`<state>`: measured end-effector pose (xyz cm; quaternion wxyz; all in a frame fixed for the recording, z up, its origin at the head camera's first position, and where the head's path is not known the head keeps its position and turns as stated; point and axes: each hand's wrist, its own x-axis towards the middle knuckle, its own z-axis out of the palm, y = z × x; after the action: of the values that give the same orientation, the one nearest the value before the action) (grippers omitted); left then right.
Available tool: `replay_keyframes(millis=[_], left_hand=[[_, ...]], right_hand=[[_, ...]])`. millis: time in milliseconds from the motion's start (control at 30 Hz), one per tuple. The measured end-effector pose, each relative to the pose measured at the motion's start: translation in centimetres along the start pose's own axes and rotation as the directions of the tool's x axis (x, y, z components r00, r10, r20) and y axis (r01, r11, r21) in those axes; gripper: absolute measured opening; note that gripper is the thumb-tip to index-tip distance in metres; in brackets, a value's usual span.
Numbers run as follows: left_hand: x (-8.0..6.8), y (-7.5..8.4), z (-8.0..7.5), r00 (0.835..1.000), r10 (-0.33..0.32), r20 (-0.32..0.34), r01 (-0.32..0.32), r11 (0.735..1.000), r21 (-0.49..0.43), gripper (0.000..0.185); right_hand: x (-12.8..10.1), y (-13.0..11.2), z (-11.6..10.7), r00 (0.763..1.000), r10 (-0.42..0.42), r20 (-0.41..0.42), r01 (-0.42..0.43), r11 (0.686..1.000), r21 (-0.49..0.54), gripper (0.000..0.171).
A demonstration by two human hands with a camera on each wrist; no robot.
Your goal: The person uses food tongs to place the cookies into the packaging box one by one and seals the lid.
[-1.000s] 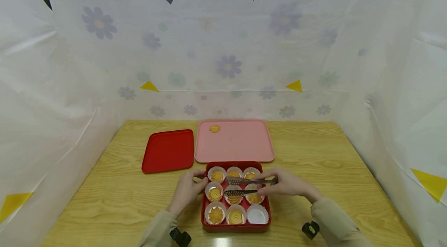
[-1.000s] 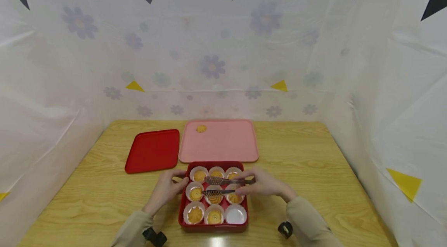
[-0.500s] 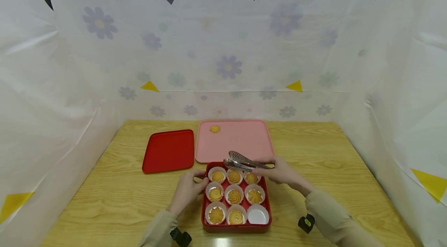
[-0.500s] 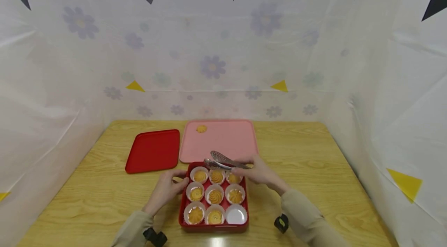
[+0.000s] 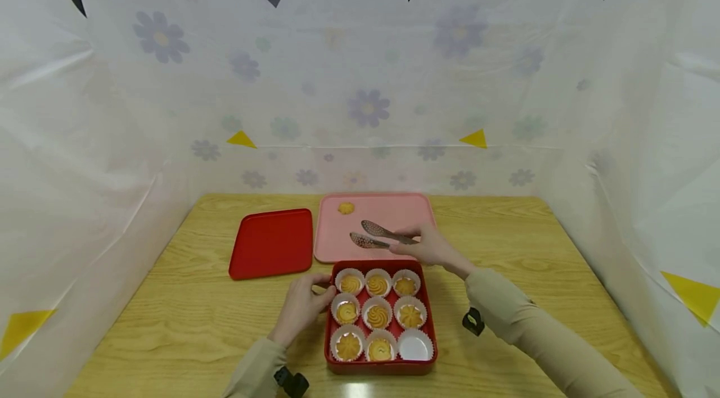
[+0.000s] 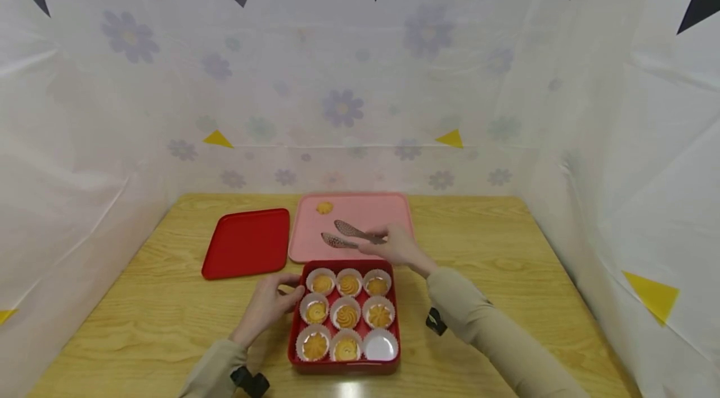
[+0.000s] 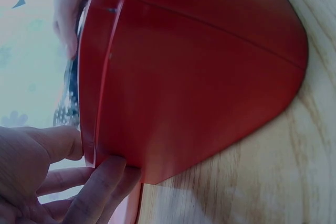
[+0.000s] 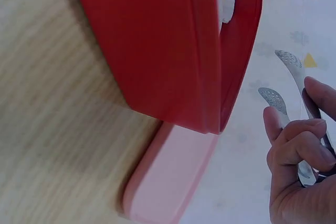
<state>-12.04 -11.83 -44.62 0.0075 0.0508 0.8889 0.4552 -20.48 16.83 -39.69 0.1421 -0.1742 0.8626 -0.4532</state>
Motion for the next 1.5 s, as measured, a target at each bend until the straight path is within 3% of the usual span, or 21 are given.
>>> replay_keyframes(millis=[100,367,600,833,1133,1500], left_hand=[[0.0,0.0,0.0,1.0,-0.002,0.004,0.002,1.0,-0.005,0.026],[0.0,0.0,-0.2,1.0,-0.027,0.0,0.027,1.0,-0.012,0.025],[-0.1,0.0,-0.3,1.0,-0.027,0.001,0.027,1.0,-0.016,0.025],[0.0,0.0,-0.4,1.0,-0.029,-0.002,0.029,1.0,-0.01,0.025],[0.0,0.0,-0.4,1.0,-0.029,-0.007,0.029,1.0,-0.007,0.024],[0.1,0.2,-0.2,1.0,-0.019,0.012,0.019,1.0,-0.007,0.024]], right_hand=[[1.1,-0.4,0.0,1.0,0.011,-0.014,-0.011,1.0,-0.019,0.046],[4.6,-0.5,0.7,0.997,0.076,-0.029,-0.077,0.996,-0.042,0.018],[7.3,-0.5,1.8,0.985,0.148,-0.086,-0.16,0.975,-0.155,0.034],[9.3,-0.7,2.4,0.973,0.205,-0.109,-0.222,0.958,-0.183,0.027],[11.2,-1.1,3.5,0.965,0.207,-0.164,-0.24,0.945,-0.223,0.04],[12.1,-2.2,4.6,0.935,0.277,-0.22,-0.327,0.915,-0.236,0.024]])
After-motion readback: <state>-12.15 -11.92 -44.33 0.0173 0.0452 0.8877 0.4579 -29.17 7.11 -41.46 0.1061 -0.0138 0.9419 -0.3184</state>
